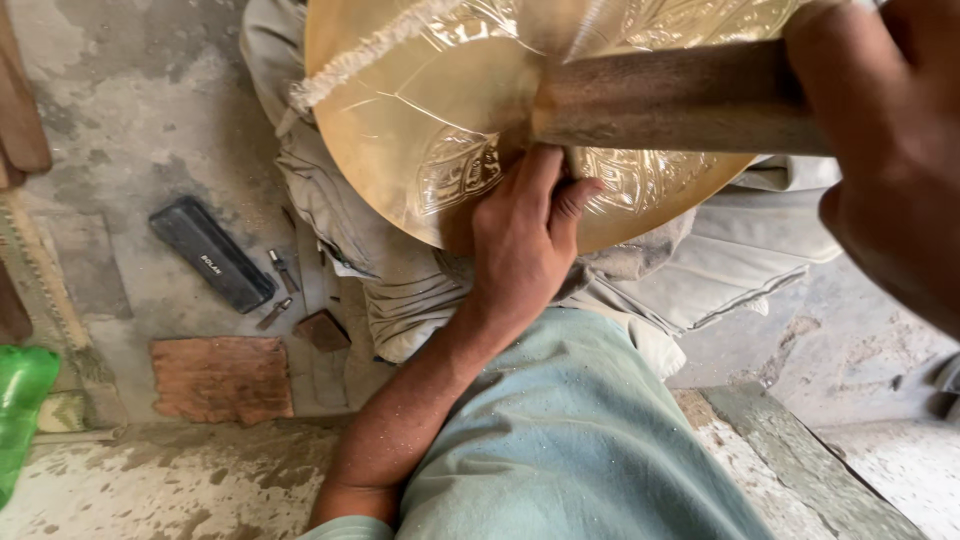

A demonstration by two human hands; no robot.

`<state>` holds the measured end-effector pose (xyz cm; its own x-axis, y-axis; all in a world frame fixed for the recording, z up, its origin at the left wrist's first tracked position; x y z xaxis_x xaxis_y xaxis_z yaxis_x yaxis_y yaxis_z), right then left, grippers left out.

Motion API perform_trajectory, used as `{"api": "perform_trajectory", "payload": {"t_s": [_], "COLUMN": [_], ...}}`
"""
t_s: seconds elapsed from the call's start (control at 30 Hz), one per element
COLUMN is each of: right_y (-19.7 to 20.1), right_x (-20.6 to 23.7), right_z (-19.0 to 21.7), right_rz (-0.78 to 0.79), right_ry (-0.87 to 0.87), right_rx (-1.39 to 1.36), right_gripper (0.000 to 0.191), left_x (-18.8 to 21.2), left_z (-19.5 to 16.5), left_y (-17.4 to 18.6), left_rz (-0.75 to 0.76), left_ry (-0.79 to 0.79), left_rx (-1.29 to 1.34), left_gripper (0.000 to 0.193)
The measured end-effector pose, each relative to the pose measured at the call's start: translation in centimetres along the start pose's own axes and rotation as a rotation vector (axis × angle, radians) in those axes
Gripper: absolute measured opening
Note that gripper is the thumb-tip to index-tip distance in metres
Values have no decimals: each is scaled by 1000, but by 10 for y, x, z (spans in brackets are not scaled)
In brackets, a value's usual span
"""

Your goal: The person sits on the floor with a large embossed brass plate resting on their lap. They hold a small punch against the raised floral pattern with one hand and strike it with a wooden mallet held in the other hand, working around the design to refine the embossed relief.

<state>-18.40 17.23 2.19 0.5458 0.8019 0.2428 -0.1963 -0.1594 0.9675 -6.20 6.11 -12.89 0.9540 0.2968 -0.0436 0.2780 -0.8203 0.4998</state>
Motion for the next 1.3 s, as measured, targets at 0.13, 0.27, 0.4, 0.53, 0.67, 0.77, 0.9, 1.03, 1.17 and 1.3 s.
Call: {"api": "perform_trajectory", "payload": {"t_s": [0.13,0.27,0.4,0.53,0.67,0.77,0.9,1.03,1.17,1.3], "right_y": [8,14,15,7,-14,-49,-94,-127,-160,-169], "right_x": [-7,-14,-6,38,105,144,188,191,209,217], "right_z": [7,12,14,13,1,-8,-9,15,20,28], "right_rz": [26,21,-13,-62,-166,-305,-549,-451,-620,-996], "right_ry": [41,52,36,-75,-342,-572,-827,-736,-1051,-1142], "right_rx": [61,57,0,-148,-425,-680,-905,-285,-951,-1467], "right_gripper": [48,49,49,50,51,52,53,57,59,63], "left_x": [1,5,6,-3,-25,-51,-51,-49,-48,-41], "left_z": [1,1,-1,-18,-11,-7,-29,-45,-58,-64], "left_y": [3,5,7,26,40,7,-25,-26,-38,-42], "left_rz": [-10,-29,-21,-84,63,322,537,660,802,827], "left_ry": [28,50,62,-142,-230,-341,-670,-820,-864,-919], "left_rx": [42,-42,-91,-10,-138,-117,-123,-267,-360,-392], "left_gripper": [38,33,32,37,40,34,41,44,38,29]}}
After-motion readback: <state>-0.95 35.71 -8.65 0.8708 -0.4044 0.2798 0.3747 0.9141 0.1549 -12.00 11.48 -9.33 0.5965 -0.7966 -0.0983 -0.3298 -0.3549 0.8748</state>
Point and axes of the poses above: each hand's wrist, its own x-axis away from the middle knuckle, its own y-axis out of the back of the hand, z = x × y, the point moved 6 cm from there along -x, towards the middle knuckle, and after that the axes turned 11 degrees about -x, right-handed, at the moved point
